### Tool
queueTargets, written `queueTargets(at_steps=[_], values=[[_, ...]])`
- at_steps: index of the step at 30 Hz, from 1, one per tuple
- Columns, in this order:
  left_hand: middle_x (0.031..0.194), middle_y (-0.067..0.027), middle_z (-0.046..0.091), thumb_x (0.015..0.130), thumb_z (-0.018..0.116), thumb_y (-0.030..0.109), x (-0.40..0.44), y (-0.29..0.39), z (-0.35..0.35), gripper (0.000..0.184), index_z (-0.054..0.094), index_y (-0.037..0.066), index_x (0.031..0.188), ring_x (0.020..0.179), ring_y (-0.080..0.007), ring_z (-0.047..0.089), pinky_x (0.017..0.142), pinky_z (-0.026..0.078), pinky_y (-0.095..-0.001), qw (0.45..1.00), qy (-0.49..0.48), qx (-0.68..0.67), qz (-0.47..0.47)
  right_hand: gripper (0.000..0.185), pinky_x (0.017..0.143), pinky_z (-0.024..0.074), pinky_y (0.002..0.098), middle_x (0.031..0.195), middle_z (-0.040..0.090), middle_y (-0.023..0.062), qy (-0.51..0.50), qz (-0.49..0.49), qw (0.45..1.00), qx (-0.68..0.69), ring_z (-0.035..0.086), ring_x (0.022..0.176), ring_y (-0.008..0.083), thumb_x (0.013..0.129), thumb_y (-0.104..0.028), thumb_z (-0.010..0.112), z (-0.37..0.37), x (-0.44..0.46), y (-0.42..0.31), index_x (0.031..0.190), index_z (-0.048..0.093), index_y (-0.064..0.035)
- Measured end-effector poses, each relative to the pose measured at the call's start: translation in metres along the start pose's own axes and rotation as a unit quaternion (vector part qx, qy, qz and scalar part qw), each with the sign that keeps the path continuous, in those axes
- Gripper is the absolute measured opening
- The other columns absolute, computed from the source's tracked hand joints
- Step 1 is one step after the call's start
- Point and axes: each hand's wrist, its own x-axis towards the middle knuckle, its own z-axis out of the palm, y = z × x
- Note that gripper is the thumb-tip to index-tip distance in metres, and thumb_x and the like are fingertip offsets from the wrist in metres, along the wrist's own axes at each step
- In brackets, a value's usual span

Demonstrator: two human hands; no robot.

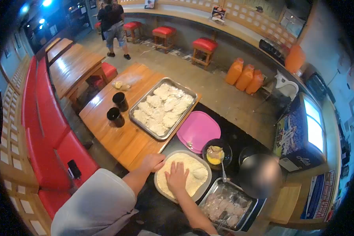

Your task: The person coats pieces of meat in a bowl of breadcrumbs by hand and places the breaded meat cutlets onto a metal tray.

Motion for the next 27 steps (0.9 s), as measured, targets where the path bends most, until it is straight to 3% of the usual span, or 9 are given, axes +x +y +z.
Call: queueTargets(at_steps=[4, 5, 7, 9, 12, 15, 21, 24, 27], values=[[0.092, -0.0148, 0.062, 0.082, 0.043, 0.033, 0.006, 0.01, -0.007, 0.027, 0.057, 0.015, 0.094, 0.087, -0.0337, 0.06, 0.075, 0.047, -0.0458, 0.989, -0.083, 0.053, -0.112, 0.053, 0.093, 0.0302, 0.0526, 0.12, 0.042, 0.0251, 0.025, 0.028, 0.997, 0.06, 0.038, 0.114, 0.0381, 0.081, -0.029, 0.056, -0.013, -0.021, 0.009, 0.12, 0.041, 0.0038], [0.091, -0.0152, 0.063, 0.082, 0.041, 0.034, 0.005, 0.003, 0.004, 0.027, 0.058, 0.015, 0.091, 0.083, -0.0338, 0.061, 0.072, 0.047, -0.0465, 0.995, -0.039, 0.02, -0.089, 0.05, 0.092, 0.0335, 0.0484, 0.114, 0.044, 0.0255, 0.062, 0.036, 0.992, 0.102, 0.043, 0.107, 0.0384, 0.078, -0.025, 0.059, -0.016, -0.039, 0.013, 0.114, 0.043, 0.005], [0.087, -0.0154, 0.062, 0.08, 0.045, 0.03, 0.005, 0.004, 0.002, 0.023, 0.057, 0.011, 0.087, 0.08, -0.0348, 0.06, 0.069, 0.047, -0.0467, 0.998, -0.024, 0.017, -0.064, 0.055, 0.086, 0.0388, 0.0433, 0.102, 0.048, 0.0264, -0.036, 0.135, 0.987, 0.081, 0.047, 0.097, 0.0395, 0.073, -0.027, 0.065, -0.021, -0.057, 0.024, 0.108, 0.043, 0.0083], [0.081, -0.0164, 0.06, 0.077, 0.048, 0.028, 0.005, -0.002, 0.004, 0.021, 0.056, 0.01, 0.083, 0.078, -0.0362, 0.058, 0.066, 0.045, -0.046, 0.999, 0.033, -0.031, -0.011, 0.065, 0.082, 0.0422, 0.044, 0.096, 0.052, 0.0261, -0.11, 0.241, 0.959, 0.096, 0.05, 0.094, 0.0402, 0.066, -0.035, 0.073, -0.037, -0.052, 0.021, 0.104, 0.044, 0.0092], [0.078, -0.0167, 0.059, 0.074, 0.049, 0.028, 0.006, -0.005, 0.008, 0.021, 0.055, 0.01, 0.081, 0.076, -0.0372, 0.057, 0.063, 0.044, -0.0457, 0.997, 0.049, -0.054, 0.015, 0.067, 0.084, 0.0427, 0.0424, 0.098, 0.049, 0.0288, -0.102, 0.273, 0.951, 0.101, 0.049, 0.097, 0.0411, 0.058, -0.034, 0.078, -0.013, -0.053, 0.017, 0.098, 0.047, 0.0104], [0.076, -0.0165, 0.057, 0.075, 0.049, 0.03, 0.006, -0.005, 0.008, 0.022, 0.053, 0.009, 0.079, 0.073, -0.0372, 0.056, 0.062, 0.043, -0.0459, 0.998, 0.055, -0.041, 0.013, 0.07, 0.081, 0.0455, 0.0405, 0.094, 0.056, 0.0274, -0.107, 0.274, 0.949, 0.117, 0.055, 0.093, 0.0396, 0.061, -0.034, 0.078, -0.003, -0.051, 0.029, 0.105, 0.045, 0.0091], [0.083, -0.0142, 0.059, 0.079, 0.05, 0.031, 0.003, -0.006, 0.008, 0.023, 0.052, 0.009, 0.084, 0.079, -0.0351, 0.057, 0.067, 0.045, -0.0445, 0.999, 0.029, -0.032, 0.013, 0.041, 0.076, 0.0466, 0.0401, 0.087, 0.061, 0.0215, -0.071, 0.27, 0.926, 0.254, 0.06, 0.083, 0.0352, 0.064, -0.023, 0.071, -0.055, -0.023, 0.011, 0.093, 0.057, 0.0014], [0.083, -0.0139, 0.059, 0.079, 0.05, 0.031, 0.005, -0.007, 0.006, 0.023, 0.052, 0.009, 0.085, 0.08, -0.0341, 0.057, 0.067, 0.045, -0.0442, 1.0, 0.014, -0.02, 0.013, 0.029, 0.067, 0.0483, 0.0382, 0.078, 0.062, 0.0193, 0.064, 0.121, 0.972, 0.192, 0.06, 0.072, 0.0353, 0.064, -0.017, 0.068, -0.058, 0.005, 0.007, 0.086, 0.061, 0.0008], [0.077, -0.0145, 0.057, 0.075, 0.05, 0.032, 0.004, -0.01, 0.007, 0.024, 0.052, 0.009, 0.082, 0.073, -0.0362, 0.056, 0.061, 0.043, -0.0446, 0.998, 0.047, -0.024, 0.026, 0.018, 0.064, 0.0485, 0.0376, 0.07, 0.062, 0.0173, -0.011, 0.192, 0.945, 0.265, 0.061, 0.066, 0.0334, 0.066, -0.015, 0.066, -0.051, 0.029, 0.012, 0.078, 0.063, -0.0009]])
